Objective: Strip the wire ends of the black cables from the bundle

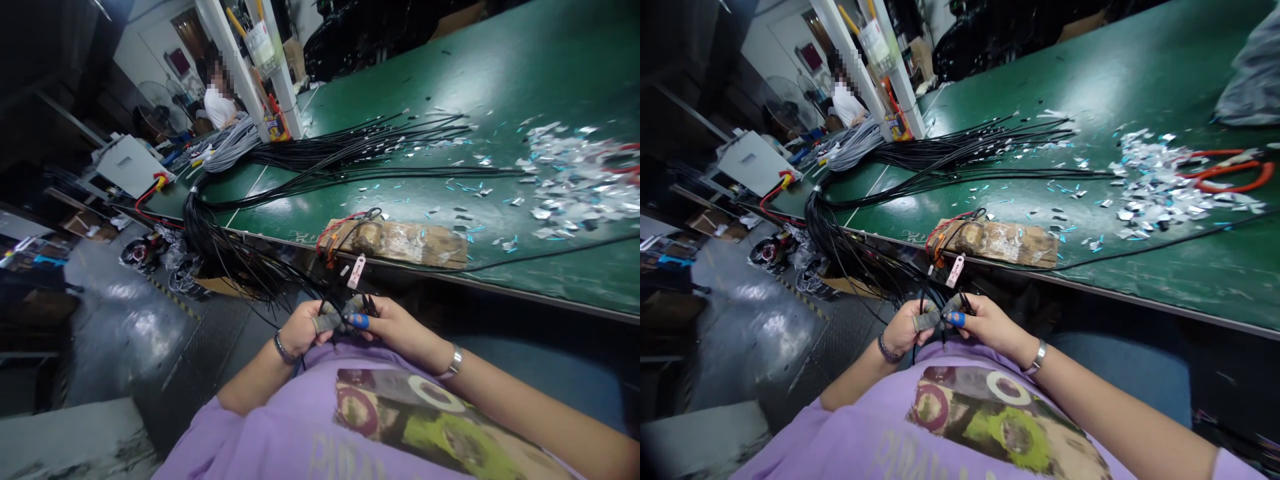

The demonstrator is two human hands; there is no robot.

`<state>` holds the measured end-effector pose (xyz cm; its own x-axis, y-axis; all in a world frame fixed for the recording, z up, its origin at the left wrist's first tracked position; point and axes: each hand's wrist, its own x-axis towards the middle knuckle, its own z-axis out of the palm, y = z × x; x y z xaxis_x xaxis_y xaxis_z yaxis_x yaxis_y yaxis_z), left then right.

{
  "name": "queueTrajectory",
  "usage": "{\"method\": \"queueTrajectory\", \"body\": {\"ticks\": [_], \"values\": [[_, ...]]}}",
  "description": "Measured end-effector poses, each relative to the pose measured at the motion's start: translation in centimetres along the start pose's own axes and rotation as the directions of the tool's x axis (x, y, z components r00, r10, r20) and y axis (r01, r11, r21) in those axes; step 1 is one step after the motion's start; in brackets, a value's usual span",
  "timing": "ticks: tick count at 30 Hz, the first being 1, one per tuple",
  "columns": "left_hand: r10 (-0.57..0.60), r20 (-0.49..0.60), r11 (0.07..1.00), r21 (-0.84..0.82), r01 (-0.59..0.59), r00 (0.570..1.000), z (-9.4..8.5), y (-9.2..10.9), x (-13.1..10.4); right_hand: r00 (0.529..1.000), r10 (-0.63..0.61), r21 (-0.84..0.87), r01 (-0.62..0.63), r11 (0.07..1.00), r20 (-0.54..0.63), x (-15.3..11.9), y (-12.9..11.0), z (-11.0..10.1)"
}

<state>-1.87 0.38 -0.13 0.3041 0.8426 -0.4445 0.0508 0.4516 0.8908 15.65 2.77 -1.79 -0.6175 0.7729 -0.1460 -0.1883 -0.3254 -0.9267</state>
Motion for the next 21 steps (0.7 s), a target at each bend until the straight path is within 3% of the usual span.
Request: {"method": "queueTrajectory", "body": {"ticks": [5, 9, 12, 14, 17, 21], "values": [[-0.095, 0.075, 0.995, 0.047, 0.092, 0.993, -0.3, 0.1, 0.4, 0.981, 0.161, 0.265, -0.184, 0.947, 0.106, 0.3, 0.7, -0.4], [-0.092, 0.086, 0.994, 0.073, 0.086, 0.992, 0.0, 0.2, 0.4, 0.915, 0.303, 0.249, -0.369, 0.896, 0.265, 0.7, 1.0, -1.2], [-0.072, 0.077, 0.996, 0.063, 0.068, 0.994, 0.3, 0.4, 0.3, 0.899, 0.325, 0.222, -0.395, 0.892, 0.292, 0.8, 0.9, -1.3], [-0.061, 0.037, 0.997, 0.046, 0.059, 0.997, 0.5, 0.6, 0.3, 0.922, 0.314, 0.237, -0.364, 0.901, 0.225, 0.8, 0.8, -0.9], [-0.038, -0.062, 0.999, 0.004, 0.039, 0.997, 0.6, 0.8, 0.4, 0.969, 0.248, 0.251, -0.238, 0.938, -0.007, 0.7, 0.6, -0.3], [-0.036, -0.109, 0.999, -0.024, 0.034, 0.993, 0.5, 1.0, 0.5, 0.959, 0.086, 0.114, -0.057, 0.992, -0.271, 0.2, 0.4, -0.3]]}}
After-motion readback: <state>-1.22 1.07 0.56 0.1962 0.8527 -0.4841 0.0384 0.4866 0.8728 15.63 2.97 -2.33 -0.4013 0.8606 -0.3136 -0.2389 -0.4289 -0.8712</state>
